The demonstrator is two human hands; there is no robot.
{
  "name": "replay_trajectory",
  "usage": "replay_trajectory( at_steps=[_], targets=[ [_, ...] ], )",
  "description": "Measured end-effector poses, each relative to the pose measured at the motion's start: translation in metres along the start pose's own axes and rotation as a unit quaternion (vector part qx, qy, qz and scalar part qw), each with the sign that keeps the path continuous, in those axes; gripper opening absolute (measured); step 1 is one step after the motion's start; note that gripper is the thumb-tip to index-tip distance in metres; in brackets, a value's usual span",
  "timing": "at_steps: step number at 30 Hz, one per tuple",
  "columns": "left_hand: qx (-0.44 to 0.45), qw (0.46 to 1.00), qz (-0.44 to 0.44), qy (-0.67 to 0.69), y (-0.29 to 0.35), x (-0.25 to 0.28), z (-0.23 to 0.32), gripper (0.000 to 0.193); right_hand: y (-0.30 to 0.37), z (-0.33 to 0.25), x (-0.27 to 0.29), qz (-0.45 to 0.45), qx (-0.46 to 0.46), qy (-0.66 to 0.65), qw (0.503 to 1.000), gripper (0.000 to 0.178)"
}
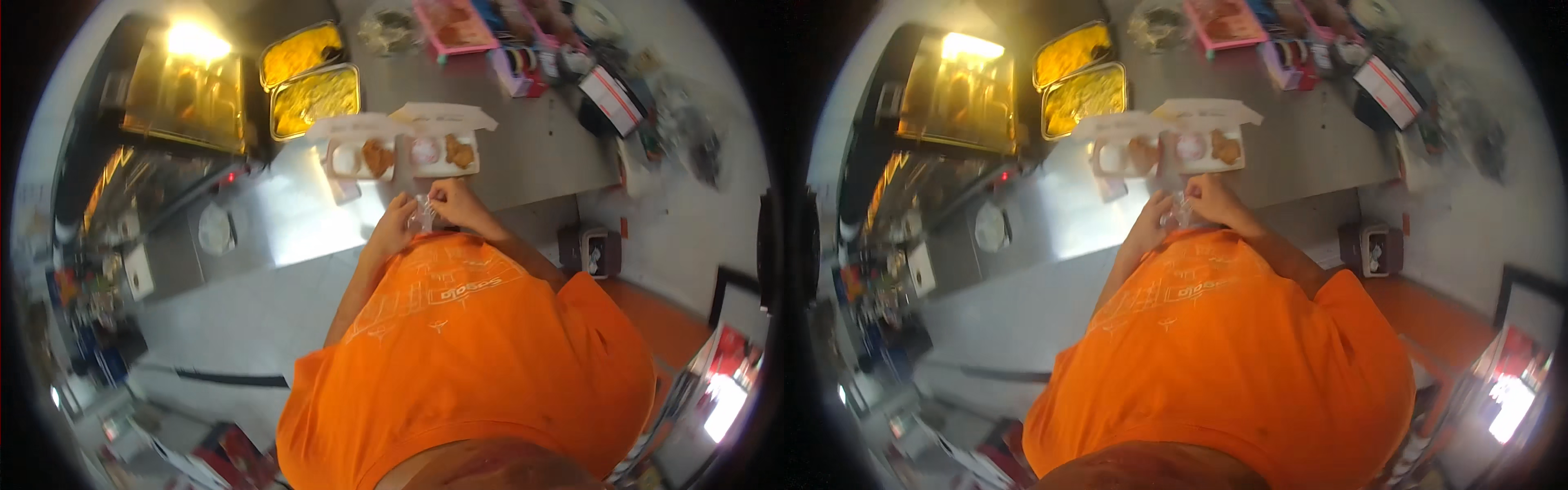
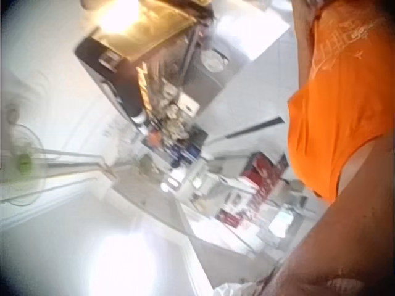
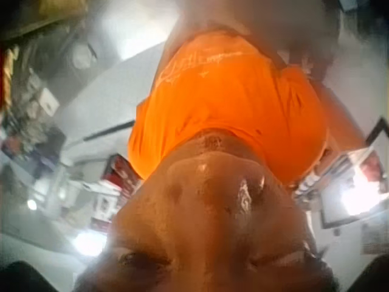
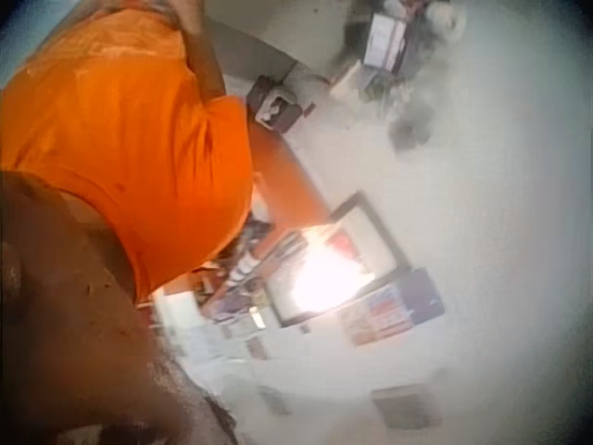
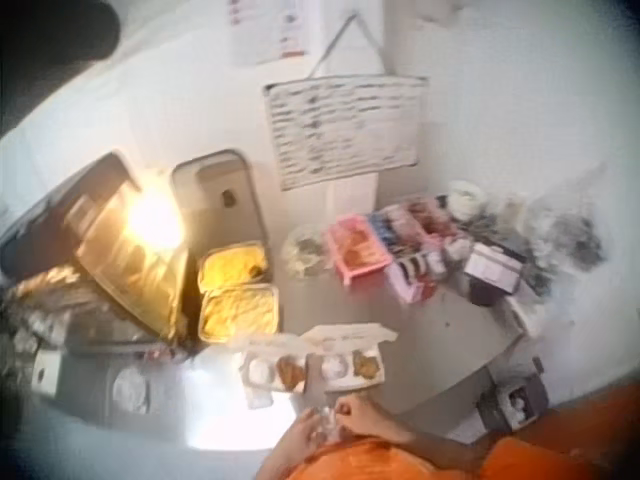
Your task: The person packs fried chicken into boxes, places them in bags with receipts and sauce containers, and hands the completed orders to a delivery person at a service window.
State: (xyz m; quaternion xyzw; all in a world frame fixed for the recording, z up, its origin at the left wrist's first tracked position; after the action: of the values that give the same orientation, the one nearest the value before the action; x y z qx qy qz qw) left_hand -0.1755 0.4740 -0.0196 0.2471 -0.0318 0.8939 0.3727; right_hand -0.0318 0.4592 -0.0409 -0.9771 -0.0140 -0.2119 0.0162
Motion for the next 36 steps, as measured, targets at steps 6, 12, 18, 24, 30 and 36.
replay_trajectory(
  at_steps=[6, 12, 18, 24, 30, 36],
  targets=[
    [0.052, 0.994, -0.019, -0.09, -0.03, -0.013, 0.0, 0.021, 0.013, -0.013, 0.074, 0.138, -0.025, 0.127, 0.982, 0.017],
    [0.198, 0.894, 0.069, 0.396, -0.091, -0.034, -0.01, 0.011, 0.054, -0.008, 0.179, 0.198, 0.05, 0.159, 0.966, 0.023],
    [0.143, 0.521, -0.229, 0.81, -0.212, -0.122, 0.065, 0.01, 0.048, 0.103, 0.237, 0.219, -0.08, -0.383, 0.894, 0.017],
    [0.213, 0.528, -0.319, 0.758, -0.29, -0.217, 0.138, 0.012, 0.022, 0.136, 0.348, 0.129, -0.095, -0.638, 0.753, 0.01],
    [0.161, 0.878, -0.068, 0.445, -0.349, -0.245, 0.157, 0.027, -0.046, 0.166, 0.502, -0.039, -0.006, -0.229, 0.973, 0.009],
    [0.376, 0.836, 0.052, 0.397, -0.336, -0.254, 0.111, 0.02, -0.207, 0.236, 0.869, 0.293, -0.012, 0.354, 0.888, 0.027]
  ],
)
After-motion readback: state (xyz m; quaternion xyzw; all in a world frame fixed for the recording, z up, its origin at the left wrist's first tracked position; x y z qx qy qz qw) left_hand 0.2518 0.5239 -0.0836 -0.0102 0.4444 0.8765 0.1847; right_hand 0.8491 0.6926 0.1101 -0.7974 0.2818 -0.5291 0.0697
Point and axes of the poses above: each hand's wrist, its own y-axis away from the middle knuckle, its own x-axis out of the back of the hand, z = x × y, the point moved 9 cm from there along -y, towards the middle knuckle, and after that the axes turned 13 degrees about x, right-handed, at the moved point
